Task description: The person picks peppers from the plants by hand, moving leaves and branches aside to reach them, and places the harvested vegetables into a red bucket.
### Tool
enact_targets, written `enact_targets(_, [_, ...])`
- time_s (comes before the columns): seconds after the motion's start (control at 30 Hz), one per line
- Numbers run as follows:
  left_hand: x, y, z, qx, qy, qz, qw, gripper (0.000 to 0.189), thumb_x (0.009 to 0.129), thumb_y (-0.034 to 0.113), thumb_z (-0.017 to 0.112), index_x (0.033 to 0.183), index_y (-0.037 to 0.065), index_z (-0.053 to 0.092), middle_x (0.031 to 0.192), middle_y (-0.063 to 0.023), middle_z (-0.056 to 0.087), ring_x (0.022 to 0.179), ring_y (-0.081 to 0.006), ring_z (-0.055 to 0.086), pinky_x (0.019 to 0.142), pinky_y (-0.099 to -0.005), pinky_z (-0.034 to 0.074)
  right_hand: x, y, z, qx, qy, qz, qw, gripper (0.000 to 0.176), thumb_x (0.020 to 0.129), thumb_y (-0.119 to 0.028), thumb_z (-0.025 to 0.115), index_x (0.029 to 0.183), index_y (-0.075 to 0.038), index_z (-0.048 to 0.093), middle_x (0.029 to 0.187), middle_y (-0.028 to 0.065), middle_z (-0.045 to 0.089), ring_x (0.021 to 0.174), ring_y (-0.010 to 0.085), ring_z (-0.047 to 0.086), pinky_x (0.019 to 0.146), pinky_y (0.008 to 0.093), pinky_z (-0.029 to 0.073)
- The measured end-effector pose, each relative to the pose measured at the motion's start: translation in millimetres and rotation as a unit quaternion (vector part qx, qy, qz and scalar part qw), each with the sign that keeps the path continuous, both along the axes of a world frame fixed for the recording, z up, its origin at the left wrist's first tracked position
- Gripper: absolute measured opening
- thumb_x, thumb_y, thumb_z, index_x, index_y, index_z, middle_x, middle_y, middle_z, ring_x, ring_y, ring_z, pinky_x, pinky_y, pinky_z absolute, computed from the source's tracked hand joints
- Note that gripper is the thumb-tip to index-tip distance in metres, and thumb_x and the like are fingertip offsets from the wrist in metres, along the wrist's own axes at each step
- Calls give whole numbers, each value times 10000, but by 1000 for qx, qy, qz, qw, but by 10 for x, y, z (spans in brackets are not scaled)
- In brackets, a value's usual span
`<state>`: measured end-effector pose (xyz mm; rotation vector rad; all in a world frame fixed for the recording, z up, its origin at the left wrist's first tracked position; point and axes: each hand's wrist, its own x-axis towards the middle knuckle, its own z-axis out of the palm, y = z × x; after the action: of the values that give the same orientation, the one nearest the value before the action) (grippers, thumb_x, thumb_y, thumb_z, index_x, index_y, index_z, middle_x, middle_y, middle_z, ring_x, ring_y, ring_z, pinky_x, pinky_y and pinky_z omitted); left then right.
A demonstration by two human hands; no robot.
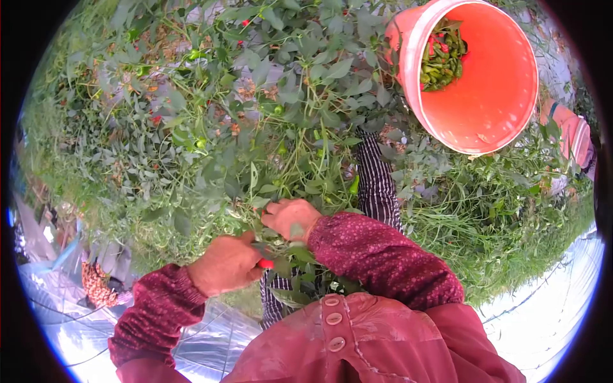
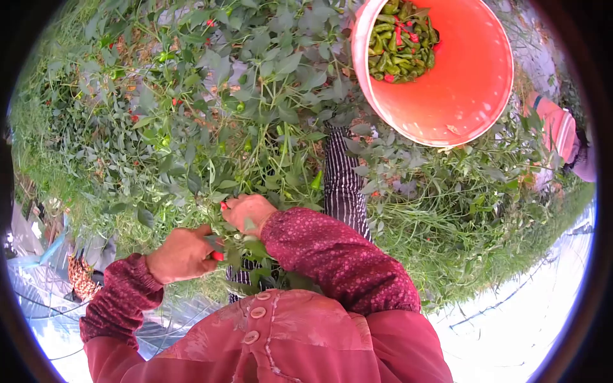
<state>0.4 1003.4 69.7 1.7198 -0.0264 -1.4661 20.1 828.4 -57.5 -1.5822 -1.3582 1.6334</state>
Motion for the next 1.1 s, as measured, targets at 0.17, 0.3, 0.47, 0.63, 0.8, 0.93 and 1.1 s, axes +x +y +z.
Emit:
enact_targets(0.17, [294,152,284,-3,132,72,989,203,716,181,693,878,79,627,795,-83,595,660,-252,606,613,-359,496,-67,-53,-65,-7,12,-1,1000,209,773,-200,538,927,-109,647,923,90,611,888,261,608,754,405,503])
enact_targets(0.3, [852,-30,57,-11,29,309,951,223,719,97,720,897,40,599,785,-46,579,710,-141,576,643,-282,473,-235,-68,-177,-55,74,-25,995,203,803,-209,528,962,-110,607,901,82,581,857,237,596,669,346,518])
enact_targets(0.47, [2037,-987,-634,-175,-201,384,884,166,768,145,681,821,22,583,738,-68,596,695,-142,587,639,-291,475,-177,-202,-151,23,67,-98,993,184,788,-210,542,913,-98,618,918,79,582,863,232,597,678,368,514])
enact_targets(0.63, [2837,-1485,-1180,-105,-255,300,913,367,781,291,632,988,-7,573,816,-143,619,781,-218,605,728,-361,474,-272,-195,-229,51,70,-132,987,171,774,-212,557,864,-87,630,935,76,584,870,226,598,686,390,510])
enact_targets(0.8, [2511,-960,-1236,-133,-141,244,950,230,810,223,588,906,22,645,733,-113,633,696,-215,598,714,-347,493,-787,-111,-367,92,-4,-219,971,160,761,-204,563,821,-76,640,910,71,592,872,218,601,687,400,509])
enact_targets(0.93, [1509,-1142,-1782,-35,-12,88,995,148,802,101,525,799,11,643,723,-135,636,640,-242,608,666,-346,502,-698,-90,-308,62,35,-228,971,159,760,-177,541,821,-73,644,820,89,619,833,226,618,705,404,507])
enact_targets(1.1, [624,-1201,-2285,201,-94,-103,970,149,758,147,581,790,10,628,817,-195,652,787,-363,633,725,-418,503,-154,-149,7,74,73,-218,971,169,727,-147,541,821,-64,654,800,111,651,781,277,641,728,425,491])
